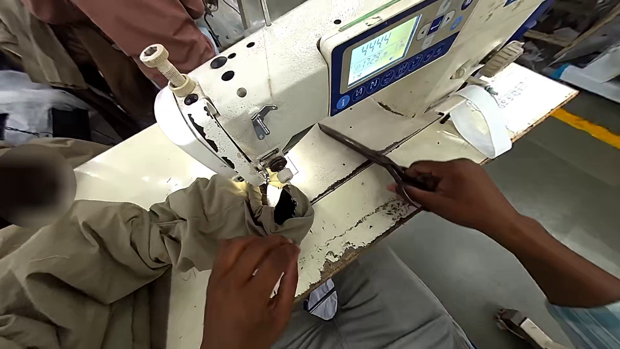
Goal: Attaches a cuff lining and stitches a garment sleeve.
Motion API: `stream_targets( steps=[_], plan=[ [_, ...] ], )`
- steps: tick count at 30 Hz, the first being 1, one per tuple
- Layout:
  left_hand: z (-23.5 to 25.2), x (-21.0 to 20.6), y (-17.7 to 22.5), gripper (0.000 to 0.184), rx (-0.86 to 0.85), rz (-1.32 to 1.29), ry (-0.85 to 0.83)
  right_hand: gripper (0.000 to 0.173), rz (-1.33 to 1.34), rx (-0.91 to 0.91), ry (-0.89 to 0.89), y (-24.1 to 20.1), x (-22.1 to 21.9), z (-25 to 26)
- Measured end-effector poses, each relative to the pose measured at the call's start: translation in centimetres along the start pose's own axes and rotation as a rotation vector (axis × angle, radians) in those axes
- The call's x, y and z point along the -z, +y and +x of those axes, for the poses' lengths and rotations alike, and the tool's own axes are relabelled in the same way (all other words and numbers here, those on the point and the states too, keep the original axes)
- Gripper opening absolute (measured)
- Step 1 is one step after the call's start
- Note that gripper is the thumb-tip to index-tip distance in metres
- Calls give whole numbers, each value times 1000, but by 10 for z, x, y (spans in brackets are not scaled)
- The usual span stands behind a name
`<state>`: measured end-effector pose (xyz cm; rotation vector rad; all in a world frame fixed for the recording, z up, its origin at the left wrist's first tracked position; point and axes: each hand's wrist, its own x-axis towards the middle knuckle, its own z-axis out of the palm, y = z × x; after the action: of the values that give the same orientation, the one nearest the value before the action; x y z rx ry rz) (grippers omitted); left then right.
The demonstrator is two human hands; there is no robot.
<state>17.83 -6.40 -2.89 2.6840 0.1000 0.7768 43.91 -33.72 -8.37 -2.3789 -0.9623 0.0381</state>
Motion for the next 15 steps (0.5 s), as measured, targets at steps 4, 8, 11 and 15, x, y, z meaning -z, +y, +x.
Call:
stream_targets(
  steps=[4, 8, 11, 15],
  plan=[
    [-3, 3, -2, 17, -12, 52, -6, 17, -123, 162, 89, -20, 8, 28],
    [10, 9, -6, 21, 51, 67, 4, 22, 111, 639, -95, -91, -17, 21],
    [27, -8, -3, 33, 54, 328, -150, 42, 44, 854, -279, -124, -55, 37],
    [31, -29, -15, 43, 173, 465, -314, 35, -31, 833, -335, -116, -71, 63]
  ],
)
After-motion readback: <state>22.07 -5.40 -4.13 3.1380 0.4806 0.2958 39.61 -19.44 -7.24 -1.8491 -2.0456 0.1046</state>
